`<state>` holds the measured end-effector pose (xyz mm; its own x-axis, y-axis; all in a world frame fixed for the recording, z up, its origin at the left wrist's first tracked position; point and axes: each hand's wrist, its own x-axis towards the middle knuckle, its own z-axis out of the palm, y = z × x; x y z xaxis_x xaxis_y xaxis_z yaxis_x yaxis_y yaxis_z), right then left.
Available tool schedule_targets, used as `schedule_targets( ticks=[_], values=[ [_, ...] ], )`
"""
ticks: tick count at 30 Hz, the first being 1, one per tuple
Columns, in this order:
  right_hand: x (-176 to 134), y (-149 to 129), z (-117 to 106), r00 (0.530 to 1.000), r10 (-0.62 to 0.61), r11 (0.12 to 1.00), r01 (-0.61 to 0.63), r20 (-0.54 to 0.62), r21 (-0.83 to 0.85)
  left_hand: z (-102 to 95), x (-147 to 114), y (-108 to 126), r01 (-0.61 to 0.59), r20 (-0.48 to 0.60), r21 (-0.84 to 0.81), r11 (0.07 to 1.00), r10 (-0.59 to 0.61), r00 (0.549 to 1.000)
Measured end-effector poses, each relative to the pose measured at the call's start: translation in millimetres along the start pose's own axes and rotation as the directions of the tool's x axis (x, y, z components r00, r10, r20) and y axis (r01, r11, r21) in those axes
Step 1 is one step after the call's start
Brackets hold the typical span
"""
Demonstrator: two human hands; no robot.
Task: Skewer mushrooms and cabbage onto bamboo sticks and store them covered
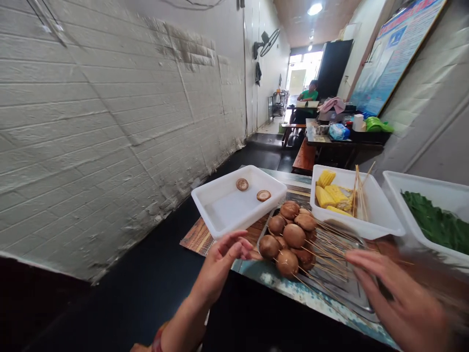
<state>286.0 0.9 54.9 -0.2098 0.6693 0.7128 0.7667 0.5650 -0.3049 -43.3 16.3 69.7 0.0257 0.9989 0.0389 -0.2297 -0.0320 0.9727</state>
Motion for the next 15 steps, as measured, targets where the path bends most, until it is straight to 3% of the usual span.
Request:
schedule_targets(
  ticks=[4, 8, 13, 15],
  values=[
    [-34.9, -41.3, 8.3, 0.976, 0.062, 0.960, -0.116, 0.211, 0.254, -6.8, 25.3, 24.5, -0.087, -0.100, 0.080, 0.993, 0.095, 0.990],
    [-46.0, -57.4, 19.1, 0.896, 0.215, 0.885, -0.347, 0.388, 0.311, 1.9, 48.9, 26.4, -0.077, -0.077, 0.159, 0.984, 0.090, 0.993],
    [-55.2, -29.6, -0.5, 0.860, 0.436, 0.834, -0.497, 0.265, 0.241, 24.8, 80.4, 33.6, -0.054, -0.064, 0.197, 0.979, 0.068, 0.996],
    [-63.2, -12.8, -8.3, 0.830, 0.525, 0.818, -0.553, 0.189, 0.160, 21.9, 84.8, 36.7, -0.057, -0.073, 0.229, 0.972, 0.075, 0.994]
  ],
)
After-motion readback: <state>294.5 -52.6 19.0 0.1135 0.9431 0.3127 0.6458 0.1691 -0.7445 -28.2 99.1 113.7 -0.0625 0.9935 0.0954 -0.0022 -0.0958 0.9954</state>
